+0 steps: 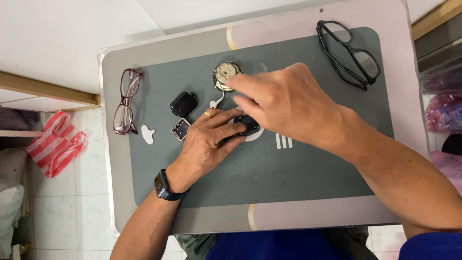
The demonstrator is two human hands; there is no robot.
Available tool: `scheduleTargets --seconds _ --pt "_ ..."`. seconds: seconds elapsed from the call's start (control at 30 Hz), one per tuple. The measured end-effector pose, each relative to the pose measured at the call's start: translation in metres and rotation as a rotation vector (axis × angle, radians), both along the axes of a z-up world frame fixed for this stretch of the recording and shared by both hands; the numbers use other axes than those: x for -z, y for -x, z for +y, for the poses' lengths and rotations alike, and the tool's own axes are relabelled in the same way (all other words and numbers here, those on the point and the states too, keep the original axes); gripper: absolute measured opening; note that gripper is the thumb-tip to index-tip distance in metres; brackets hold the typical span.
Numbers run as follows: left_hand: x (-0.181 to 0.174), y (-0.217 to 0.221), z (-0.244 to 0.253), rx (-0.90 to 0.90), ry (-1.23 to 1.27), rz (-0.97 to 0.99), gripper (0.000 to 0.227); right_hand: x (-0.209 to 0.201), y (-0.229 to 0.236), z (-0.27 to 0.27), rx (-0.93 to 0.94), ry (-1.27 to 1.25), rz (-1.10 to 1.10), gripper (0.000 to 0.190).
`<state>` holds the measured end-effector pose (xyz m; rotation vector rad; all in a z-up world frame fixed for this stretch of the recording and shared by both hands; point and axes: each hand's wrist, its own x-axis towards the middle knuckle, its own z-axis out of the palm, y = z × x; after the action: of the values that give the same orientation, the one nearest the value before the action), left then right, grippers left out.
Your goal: The person uses a screwdriver to remove screws from the back of a smartwatch. They then lift off the back cover and remove the internal circuit board, placing the components on the work mat.
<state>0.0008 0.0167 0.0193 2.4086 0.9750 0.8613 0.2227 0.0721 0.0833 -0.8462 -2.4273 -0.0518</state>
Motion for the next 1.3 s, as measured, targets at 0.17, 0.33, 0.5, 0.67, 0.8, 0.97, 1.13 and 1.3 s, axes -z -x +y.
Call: scheduleTargets --seconds 0.17,0.33,0.5,0.67,0.8,0.97,1.13,1.3 --pt "-0.001 0.001 -0.001 -0.021 0.004 -0.006 0.017 -0.028 -0.004 -0.004 -0.234 0.501 0.026 0.048" --pt "0.006 0.003 -0.002 -0.041 -0.004 -0.03 0.016 -0.012 -0.005 0.001 0.024 0.125 -0.074 0.022" --pt "0.009 0.005 -0.002 -0.028 -0.025 0.002 0.017 -0.036 -0.002 -0.007 -0.211 0.524 -0.019 0.049" --pt "0.004 0.004 -0.003 -0.043 0.01 0.007 0.026 -0.023 0.002 -0.006 -0.089 0.221 -0.056 0.034" --pt "0.003 0.003 -0.004 -0.066 0.056 -0.039 0.034 -0.036 0.001 -0.012 -0.218 0.514 -0.018 0.052" --pt "0.003 0.002 -0.004 -0.062 0.077 -0.051 0.034 -0.02 0.003 -0.007 -0.088 0.183 -0.056 0.032" --pt "0.005 0.003 -0.004 -0.09 0.078 -0.037 0.035 -0.033 0.003 -0.013 -0.267 0.595 -0.029 0.057" --pt "0.003 0.003 -0.003 -0.069 0.111 -0.023 0.036 -0.013 0.0 -0.007 -0.046 0.188 -0.036 0.032"
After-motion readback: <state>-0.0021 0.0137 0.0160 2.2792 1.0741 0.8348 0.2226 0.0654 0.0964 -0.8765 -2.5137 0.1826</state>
